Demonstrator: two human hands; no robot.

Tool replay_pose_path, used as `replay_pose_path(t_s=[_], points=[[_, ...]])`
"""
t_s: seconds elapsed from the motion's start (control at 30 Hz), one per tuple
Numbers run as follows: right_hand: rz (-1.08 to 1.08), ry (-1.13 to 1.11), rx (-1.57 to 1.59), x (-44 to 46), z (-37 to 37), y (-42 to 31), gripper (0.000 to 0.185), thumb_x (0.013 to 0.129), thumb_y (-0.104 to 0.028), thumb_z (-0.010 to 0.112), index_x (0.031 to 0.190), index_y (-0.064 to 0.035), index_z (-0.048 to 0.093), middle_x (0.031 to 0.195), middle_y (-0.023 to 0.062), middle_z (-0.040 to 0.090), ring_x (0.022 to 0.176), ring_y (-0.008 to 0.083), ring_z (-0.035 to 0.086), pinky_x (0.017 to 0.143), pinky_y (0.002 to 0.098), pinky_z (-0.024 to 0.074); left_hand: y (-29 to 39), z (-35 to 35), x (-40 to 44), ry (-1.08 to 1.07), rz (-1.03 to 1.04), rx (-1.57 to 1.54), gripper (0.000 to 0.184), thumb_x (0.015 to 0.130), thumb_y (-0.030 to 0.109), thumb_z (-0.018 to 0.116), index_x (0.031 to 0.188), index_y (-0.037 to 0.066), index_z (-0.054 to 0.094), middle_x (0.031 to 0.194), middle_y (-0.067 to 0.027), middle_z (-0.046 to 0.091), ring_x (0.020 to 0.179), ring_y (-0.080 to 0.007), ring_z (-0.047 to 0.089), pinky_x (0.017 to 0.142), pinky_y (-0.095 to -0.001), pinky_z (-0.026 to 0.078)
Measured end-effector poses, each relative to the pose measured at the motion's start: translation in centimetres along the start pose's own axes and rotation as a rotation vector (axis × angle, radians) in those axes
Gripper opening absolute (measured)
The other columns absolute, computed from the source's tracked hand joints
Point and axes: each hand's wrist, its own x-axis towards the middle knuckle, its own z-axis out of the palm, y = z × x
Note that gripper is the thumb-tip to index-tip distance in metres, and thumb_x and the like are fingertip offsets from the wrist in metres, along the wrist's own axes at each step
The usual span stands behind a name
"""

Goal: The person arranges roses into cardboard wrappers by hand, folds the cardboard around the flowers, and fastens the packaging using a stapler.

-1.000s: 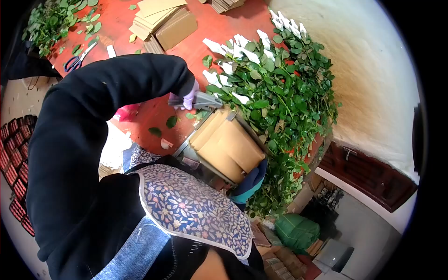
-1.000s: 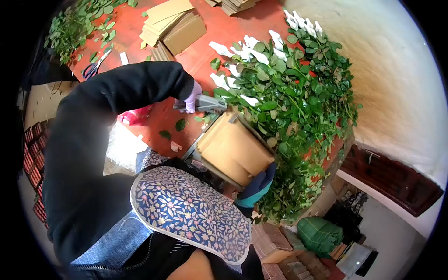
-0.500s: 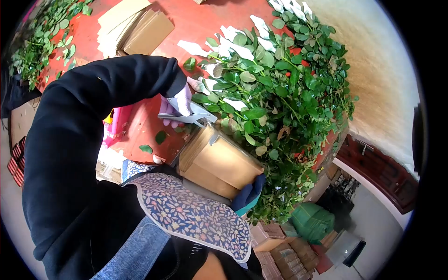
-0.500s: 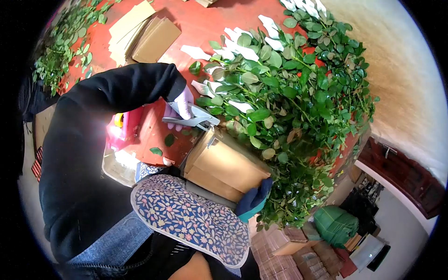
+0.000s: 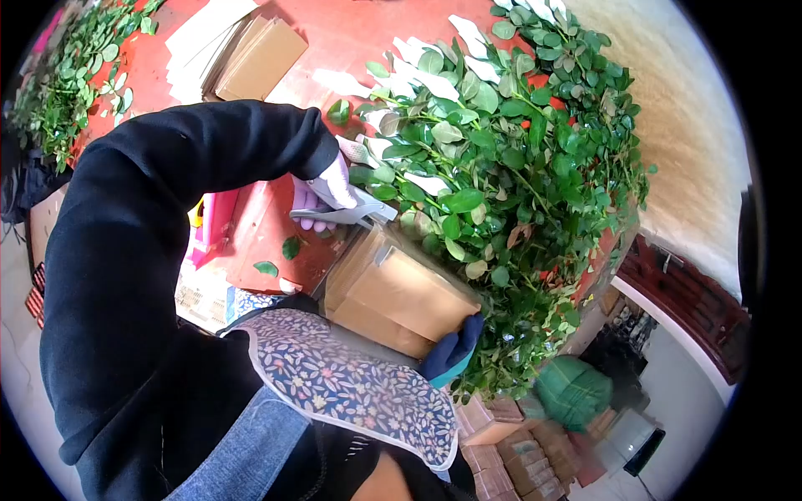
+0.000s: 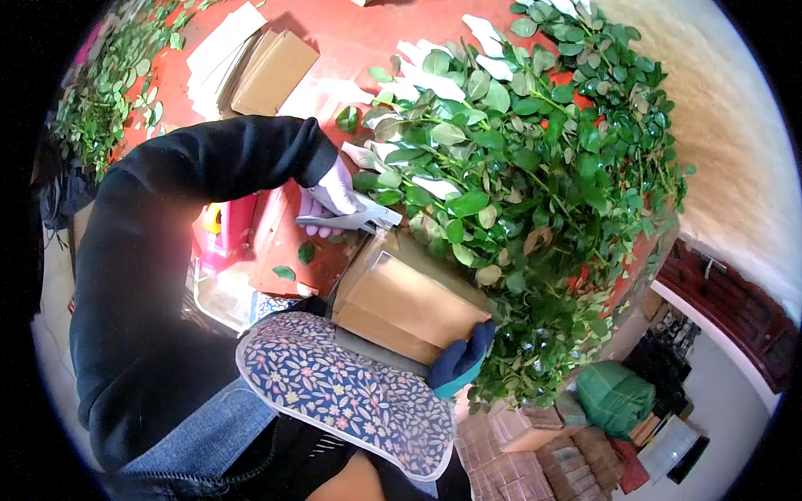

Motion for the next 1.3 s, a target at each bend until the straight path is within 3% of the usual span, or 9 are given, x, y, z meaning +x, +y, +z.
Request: replay_pose_path(t_s=[0.4, 0.5, 0.6, 0.77, 0.87, 1.03, 1.1, 1.23, 1.3], points=[[0.035, 0.061, 0.033, -0.5, 0.4, 0.2, 0.043, 0.098, -0.015, 0.045, 0.137, 0.0042, 0.043, 0.15, 0.0199, 0.036, 0.14, 0.0305, 0.032, 0.116, 0.0432, 0.0202, 0.9, 0.1, 0.4, -0.003, -0.024, 0.019, 0.061, 0.098, 0.045, 0.051, 0.13, -0.006, 0.046, 0.119, -0.0228, 0.062, 0.105, -0.034, 0.065, 0.095, -0.0464, 0.051], [0.026, 0.062, 0.055, -0.4, 0.6, 0.6, 0.043, 0.099, -0.015, 0.045, 0.137, 0.0044, 0.042, 0.15, 0.0201, 0.035, 0.14, 0.0297, 0.031, 0.116, 0.0434, 0.0203, 1.1, -0.1, 0.6, 0.026, -0.059, -0.036, 0.054, 0.097, 0.046, 0.052, 0.12, -0.003, 0.055, 0.101, -0.0171, 0.067, 0.088, -0.0279, 0.069, 0.081, -0.042, 0.056], [0.039, 0.083, 0.092, -0.8, 0.7, 0.7, 0.043, 0.099, -0.016, 0.046, 0.137, 0.0033, 0.043, 0.15, 0.0193, 0.035, 0.14, 0.0291, 0.031, 0.116, 0.0432, 0.0203, 0.2, 1.7, 1.5, 0.13, -0.128, 0.01, 0.043, 0.093, 0.047, 0.06, 0.089, 0.005, 0.063, 0.068, -0.0037, 0.062, 0.053, -0.0149, 0.06, 0.051, -0.0307, 0.051], [0.01, 0.112, 0.154, -0.4, 0.8, 0.3, 0.04, 0.098, -0.013, 0.047, 0.135, 0.002, 0.046, 0.148, 0.0186, 0.038, 0.139, 0.0286, 0.033, 0.116, 0.0424, 0.0212, -0.1, 2.9, 1.5, 0.258, -0.182, 0.117, 0.043, 0.091, 0.047, 0.063, 0.097, 0.004, 0.061, 0.076, -0.008, 0.066, 0.061, -0.0191, 0.065, 0.058, -0.0336, 0.056], [0.064, 0.123, 0.111, -0.1, 1.0, 0.7, 0.038, 0.094, -0.007, 0.045, 0.131, 0.0022, 0.05, 0.145, 0.0177, 0.042, 0.135, 0.0281, 0.039, 0.113, 0.0402, 0.0266, -3.7, 3.4, 1.6, 0.288, 0.218, -0.116, 0.05, 0.091, 0.039, 0.065, 0.12, 0.001, 0.05, 0.106, -0.0191, 0.066, 0.093, -0.0297, 0.069, 0.081, -0.0441, 0.059], [-0.026, 0.139, 0.052, 2.0, 1.9, 4.5, 0.035, 0.093, 0.002, 0.048, 0.128, 0.0037, 0.051, 0.142, 0.0174, 0.045, 0.132, 0.0278, 0.042, 0.109, 0.0367, 0.0334, -8.1, 5.0, 2.2, 0.506, 0.705, -0.224, 0.054, 0.09, 0.027, 0.067, 0.132, -0.002, 0.049, 0.109, -0.0125, 0.065, 0.097, -0.0247, 0.067, 0.085, -0.0376, 0.055], [-0.065, 0.189, 0.201, 3.2, 2.5, 7.5, 0.036, 0.091, 0.002, 0.052, 0.128, 0.0032, 0.051, 0.138, 0.0175, 0.049, 0.129, 0.028, 0.045, 0.108, 0.0355, 0.0348, -6.2, 7.9, 2.5, 0.558, 0.848, -0.143, 0.06, 0.09, 0.031, 0.068, 0.135, -0.002, 0.047, 0.114, -0.0129, 0.063, 0.104, -0.0246, 0.064, 0.09, -0.036, 0.052], [-0.192, 0.147, -0.066, 4.9, -1.5, 3.5, 0.043, 0.088, -0.003, 0.061, 0.129, 0.0044, 0.05, 0.129, 0.0193, 0.055, 0.122, 0.0312, 0.051, 0.105, 0.0375, 0.0383, -1.0, 14.2, 7.8, 0.615, 1.223, -0.099, 0.081, 0.084, 0.048, 0.069, 0.142, 0.001, 0.036, 0.126, -0.0137, 0.056, 0.11, -0.0223, 0.059, 0.094, -0.036, 0.048], [-0.325, -0.099, -0.079, 4.8, -3.0, -2.0, 0.061, 0.083, -0.016, 0.071, 0.133, 0.0066, 0.045, 0.128, 0.0223, 0.054, 0.123, 0.0336, 0.051, 0.106, 0.04, 0.0379, 0.0, 15.2, 11.0, 0.767, 1.198, 0.064, 0.079, 0.086, 0.048, 0.067, 0.142, 0.002, 0.036, 0.127, -0.0125, 0.053, 0.112, -0.0219, 0.057, 0.097, -0.036, 0.044]])
